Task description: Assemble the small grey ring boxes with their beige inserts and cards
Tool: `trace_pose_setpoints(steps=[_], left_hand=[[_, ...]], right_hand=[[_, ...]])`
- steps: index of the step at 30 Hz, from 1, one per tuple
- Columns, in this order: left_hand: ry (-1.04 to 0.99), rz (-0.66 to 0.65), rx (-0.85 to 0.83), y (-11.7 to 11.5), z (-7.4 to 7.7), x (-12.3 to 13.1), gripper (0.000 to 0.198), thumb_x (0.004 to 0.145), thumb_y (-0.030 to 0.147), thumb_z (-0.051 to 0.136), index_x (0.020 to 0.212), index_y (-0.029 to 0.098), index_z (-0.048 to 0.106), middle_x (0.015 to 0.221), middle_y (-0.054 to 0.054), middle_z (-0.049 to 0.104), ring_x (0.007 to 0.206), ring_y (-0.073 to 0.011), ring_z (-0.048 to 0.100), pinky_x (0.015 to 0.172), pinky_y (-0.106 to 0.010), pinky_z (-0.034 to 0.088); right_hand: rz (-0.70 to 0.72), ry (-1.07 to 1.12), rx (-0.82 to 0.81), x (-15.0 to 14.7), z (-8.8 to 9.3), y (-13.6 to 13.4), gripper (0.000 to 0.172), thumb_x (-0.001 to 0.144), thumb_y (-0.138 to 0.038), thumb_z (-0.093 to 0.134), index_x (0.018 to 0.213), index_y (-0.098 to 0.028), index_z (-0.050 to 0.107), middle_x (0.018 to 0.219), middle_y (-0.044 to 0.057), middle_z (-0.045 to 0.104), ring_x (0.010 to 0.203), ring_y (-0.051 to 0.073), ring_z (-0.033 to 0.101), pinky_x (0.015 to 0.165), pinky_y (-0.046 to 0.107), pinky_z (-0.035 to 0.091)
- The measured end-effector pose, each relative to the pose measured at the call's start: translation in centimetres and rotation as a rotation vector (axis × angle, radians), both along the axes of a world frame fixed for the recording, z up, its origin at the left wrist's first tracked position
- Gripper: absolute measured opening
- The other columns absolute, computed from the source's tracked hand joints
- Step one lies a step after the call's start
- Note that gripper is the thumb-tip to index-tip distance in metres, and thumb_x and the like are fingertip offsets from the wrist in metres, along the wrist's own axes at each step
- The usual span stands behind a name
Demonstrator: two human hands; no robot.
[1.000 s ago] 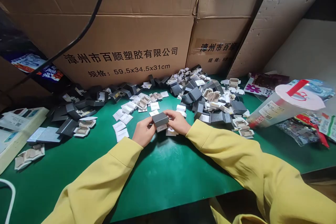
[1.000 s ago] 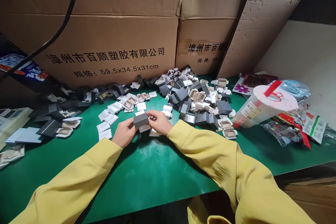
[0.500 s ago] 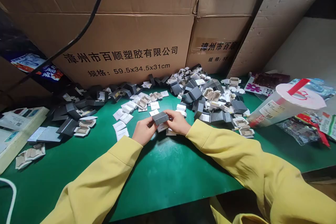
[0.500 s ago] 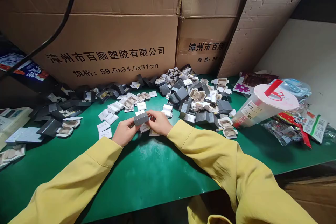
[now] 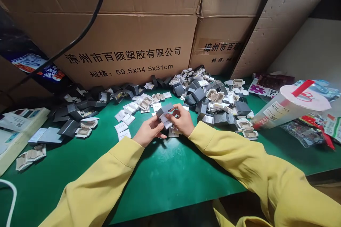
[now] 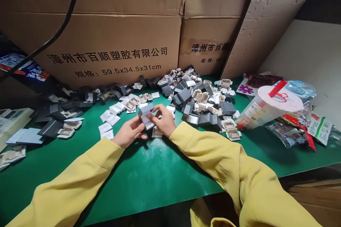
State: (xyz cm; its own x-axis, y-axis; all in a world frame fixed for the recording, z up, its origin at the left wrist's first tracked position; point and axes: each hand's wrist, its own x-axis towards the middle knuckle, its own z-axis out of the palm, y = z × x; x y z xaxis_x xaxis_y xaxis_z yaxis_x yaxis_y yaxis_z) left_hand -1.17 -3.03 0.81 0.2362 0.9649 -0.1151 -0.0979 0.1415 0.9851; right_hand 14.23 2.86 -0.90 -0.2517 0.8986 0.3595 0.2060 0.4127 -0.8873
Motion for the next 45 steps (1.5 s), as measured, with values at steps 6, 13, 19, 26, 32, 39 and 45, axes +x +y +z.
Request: trace_pose_setpoints(steps=[6, 13, 19, 26, 32, 39, 45], left_hand=[[0.023, 0.067, 0.030, 0.2, -0.4, 0.1, 0.066, 0.067, 0.048, 0.065, 0.125, 0.022, 0.045, 0.089, -0.005, 0.054, 0.073, -0.0129, 0.052, 0.045, -0.017, 0.045], [-0.111, 0.085, -0.045, 0.3, -0.9, -0.3, 0.048, 0.066, 0.050, 0.066, 0.097, 0.015, 0.055, 0.072, 0.000, 0.051, 0.066, -0.0117, 0.051, 0.043, -0.018, 0.042], [-0.145, 0.097, -0.105, 0.3, -1.1, -0.2, 0.048, 0.063, 0.050, 0.068, 0.089, 0.012, 0.054, 0.071, -0.001, 0.052, 0.062, -0.0103, 0.051, 0.045, -0.020, 0.044], [-0.161, 0.139, -0.138, 0.3, -0.9, 0.0, 0.043, 0.062, 0.048, 0.070, 0.079, 0.011, 0.053, 0.065, 0.001, 0.052, 0.058, -0.0089, 0.051, 0.048, -0.021, 0.045], [-0.179, 0.126, -0.122, 0.4, -1.3, -0.1, 0.041, 0.065, 0.046, 0.069, 0.081, 0.010, 0.054, 0.067, 0.000, 0.053, 0.057, -0.0076, 0.050, 0.050, -0.022, 0.047], [-0.076, 0.161, -0.025, 0.3, -0.8, 0.2, 0.054, 0.062, 0.045, 0.070, 0.103, 0.013, 0.056, 0.081, -0.003, 0.056, 0.072, -0.0131, 0.053, 0.057, -0.025, 0.052], [0.052, 0.201, 0.076, 0.2, -0.5, 0.5, 0.067, 0.061, 0.036, 0.073, 0.117, 0.018, 0.042, 0.105, -0.008, 0.056, 0.091, -0.0212, 0.056, 0.064, -0.032, 0.055]], right_hand=[[0.002, -0.091, 0.273, 0.2, 0.6, -0.4, 0.018, 0.084, -0.033, 0.048, 0.078, -0.019, 0.057, 0.086, 0.004, 0.057, 0.079, 0.014, 0.054, 0.072, 0.027, 0.046], [0.191, -0.296, 0.487, 1.1, 0.1, -0.1, 0.040, 0.087, -0.048, 0.040, 0.110, -0.019, 0.054, 0.111, 0.012, 0.053, 0.105, 0.022, 0.049, 0.090, 0.037, 0.042], [0.315, -0.204, 0.398, 0.7, 0.5, 0.1, 0.056, 0.071, -0.059, 0.058, 0.108, -0.017, 0.050, 0.103, 0.010, 0.051, 0.092, 0.020, 0.051, 0.077, 0.033, 0.047], [0.299, -0.183, 0.325, 0.7, 0.9, -0.1, 0.042, 0.069, -0.047, 0.066, 0.097, -0.018, 0.054, 0.091, 0.006, 0.051, 0.084, 0.017, 0.047, 0.058, 0.025, 0.045], [0.322, -0.140, 0.235, 0.6, 1.1, -0.3, 0.036, 0.070, -0.042, 0.065, 0.097, -0.019, 0.057, 0.097, 0.006, 0.053, 0.087, 0.016, 0.051, 0.062, 0.025, 0.048], [0.321, -0.005, 0.080, 0.4, 0.9, -0.1, 0.026, 0.082, -0.040, 0.051, 0.092, -0.018, 0.059, 0.094, 0.005, 0.057, 0.086, 0.015, 0.055, 0.065, 0.025, 0.049], [0.224, 0.013, 0.084, 0.0, 0.3, -0.5, 0.021, 0.078, -0.034, 0.057, 0.093, -0.019, 0.061, 0.093, 0.004, 0.058, 0.087, 0.015, 0.056, 0.076, 0.029, 0.050]])
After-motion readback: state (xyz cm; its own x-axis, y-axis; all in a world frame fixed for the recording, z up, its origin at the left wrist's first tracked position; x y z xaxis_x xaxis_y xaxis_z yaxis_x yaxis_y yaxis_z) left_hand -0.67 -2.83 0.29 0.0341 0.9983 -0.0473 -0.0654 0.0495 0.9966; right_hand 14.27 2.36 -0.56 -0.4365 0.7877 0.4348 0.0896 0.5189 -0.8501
